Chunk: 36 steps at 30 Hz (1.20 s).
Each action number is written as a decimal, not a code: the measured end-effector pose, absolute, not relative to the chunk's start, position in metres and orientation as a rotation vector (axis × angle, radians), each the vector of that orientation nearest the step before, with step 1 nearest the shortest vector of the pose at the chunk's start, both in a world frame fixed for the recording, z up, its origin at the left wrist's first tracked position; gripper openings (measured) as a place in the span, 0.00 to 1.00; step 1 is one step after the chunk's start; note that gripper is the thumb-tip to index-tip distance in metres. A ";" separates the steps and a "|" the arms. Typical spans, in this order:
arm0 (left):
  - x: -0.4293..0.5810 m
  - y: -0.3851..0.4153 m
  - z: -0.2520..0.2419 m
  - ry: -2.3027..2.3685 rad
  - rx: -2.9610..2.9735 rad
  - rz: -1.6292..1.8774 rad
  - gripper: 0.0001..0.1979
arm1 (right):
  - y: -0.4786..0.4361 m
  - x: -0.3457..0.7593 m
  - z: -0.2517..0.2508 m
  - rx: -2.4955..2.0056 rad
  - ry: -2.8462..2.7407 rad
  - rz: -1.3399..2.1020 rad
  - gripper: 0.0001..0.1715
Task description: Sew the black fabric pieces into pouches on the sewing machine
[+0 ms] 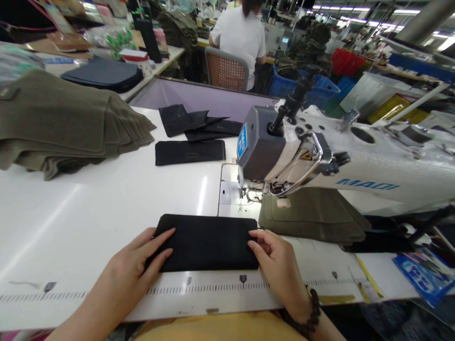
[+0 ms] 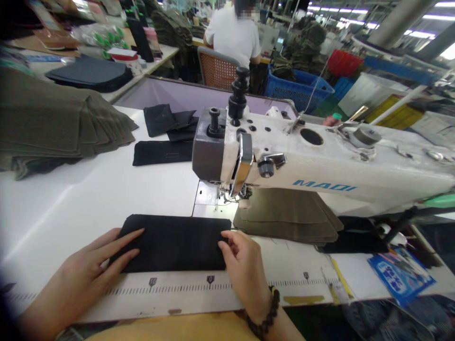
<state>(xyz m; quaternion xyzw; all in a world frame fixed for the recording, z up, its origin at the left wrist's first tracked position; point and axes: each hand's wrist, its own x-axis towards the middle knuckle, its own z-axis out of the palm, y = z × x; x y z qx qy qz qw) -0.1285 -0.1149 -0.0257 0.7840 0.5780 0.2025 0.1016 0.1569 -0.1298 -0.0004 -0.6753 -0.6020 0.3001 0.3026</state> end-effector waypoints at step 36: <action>-0.114 -0.108 0.012 1.683 1.939 0.399 0.17 | -0.125 0.162 -0.003 -1.878 -1.654 0.764 0.23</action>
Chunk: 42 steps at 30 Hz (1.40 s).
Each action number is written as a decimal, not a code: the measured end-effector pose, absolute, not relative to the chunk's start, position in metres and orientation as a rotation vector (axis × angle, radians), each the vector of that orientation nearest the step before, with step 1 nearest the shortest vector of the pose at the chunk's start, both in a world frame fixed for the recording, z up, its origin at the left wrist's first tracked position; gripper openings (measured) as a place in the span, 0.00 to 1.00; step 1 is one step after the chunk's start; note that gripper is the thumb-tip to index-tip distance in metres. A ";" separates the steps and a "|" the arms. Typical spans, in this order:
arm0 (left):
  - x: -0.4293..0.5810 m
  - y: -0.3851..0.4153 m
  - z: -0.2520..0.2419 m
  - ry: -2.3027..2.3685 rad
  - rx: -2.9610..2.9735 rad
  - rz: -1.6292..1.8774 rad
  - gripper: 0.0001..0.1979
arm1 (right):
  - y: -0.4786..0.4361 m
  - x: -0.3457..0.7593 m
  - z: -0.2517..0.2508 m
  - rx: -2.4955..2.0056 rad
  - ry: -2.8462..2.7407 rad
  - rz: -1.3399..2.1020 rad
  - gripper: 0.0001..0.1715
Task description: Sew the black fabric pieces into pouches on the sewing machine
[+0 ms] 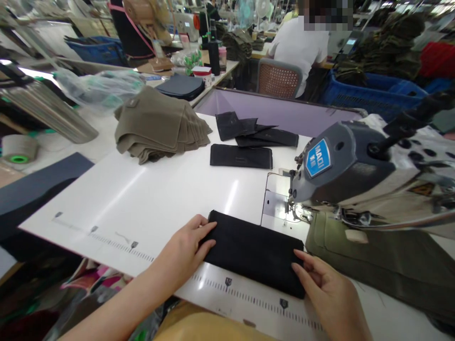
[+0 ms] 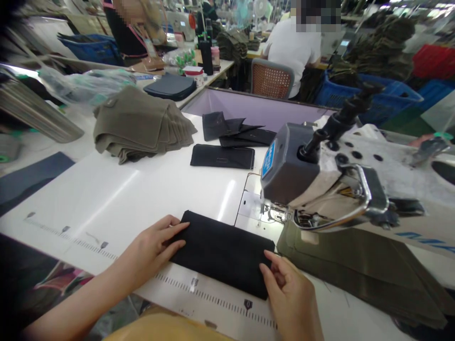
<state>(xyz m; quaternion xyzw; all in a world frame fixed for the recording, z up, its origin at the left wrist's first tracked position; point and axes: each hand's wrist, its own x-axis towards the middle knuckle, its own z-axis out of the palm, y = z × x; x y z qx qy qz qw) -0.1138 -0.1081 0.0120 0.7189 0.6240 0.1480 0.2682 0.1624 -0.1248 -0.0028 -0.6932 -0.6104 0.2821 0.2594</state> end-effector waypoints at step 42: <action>-0.060 -0.098 -0.010 1.301 2.792 0.210 0.27 | -0.118 0.119 -0.019 -1.343 -2.577 0.111 0.32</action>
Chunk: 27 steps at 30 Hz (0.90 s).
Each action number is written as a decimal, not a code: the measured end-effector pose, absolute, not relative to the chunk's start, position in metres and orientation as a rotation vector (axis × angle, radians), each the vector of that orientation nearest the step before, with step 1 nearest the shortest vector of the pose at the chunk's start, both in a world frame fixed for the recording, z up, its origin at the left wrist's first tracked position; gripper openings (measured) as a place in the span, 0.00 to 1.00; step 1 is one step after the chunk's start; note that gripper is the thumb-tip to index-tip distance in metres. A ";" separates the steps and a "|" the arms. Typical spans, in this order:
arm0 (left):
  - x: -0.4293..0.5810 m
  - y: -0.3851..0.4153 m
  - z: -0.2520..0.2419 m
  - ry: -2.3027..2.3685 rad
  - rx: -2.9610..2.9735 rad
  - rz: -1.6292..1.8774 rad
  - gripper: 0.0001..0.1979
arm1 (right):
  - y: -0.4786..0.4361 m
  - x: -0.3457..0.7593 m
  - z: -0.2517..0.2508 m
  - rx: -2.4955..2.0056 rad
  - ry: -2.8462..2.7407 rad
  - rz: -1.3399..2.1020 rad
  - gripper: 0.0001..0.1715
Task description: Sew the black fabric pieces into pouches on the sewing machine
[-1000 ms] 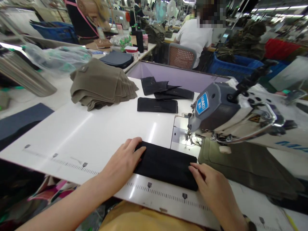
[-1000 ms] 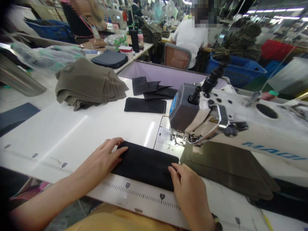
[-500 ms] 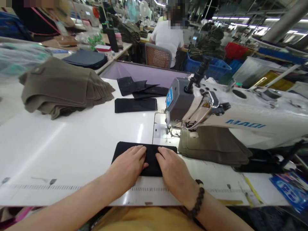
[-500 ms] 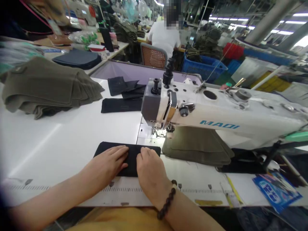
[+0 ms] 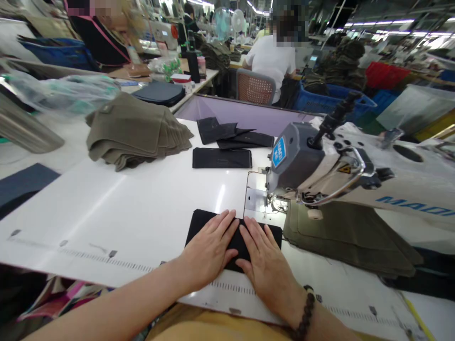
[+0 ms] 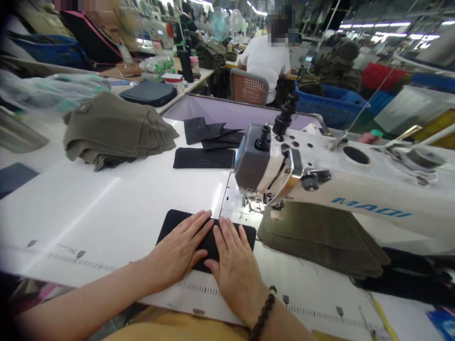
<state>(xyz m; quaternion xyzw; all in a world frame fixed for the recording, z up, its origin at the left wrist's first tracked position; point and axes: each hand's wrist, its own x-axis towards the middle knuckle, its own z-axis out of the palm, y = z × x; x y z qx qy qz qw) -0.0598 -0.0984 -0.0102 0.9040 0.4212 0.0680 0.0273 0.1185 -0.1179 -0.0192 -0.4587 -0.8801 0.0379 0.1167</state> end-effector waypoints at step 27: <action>-0.304 -0.233 -0.058 2.312 1.521 0.206 0.09 | -0.108 0.142 -0.060 -0.941 -2.647 -0.214 0.31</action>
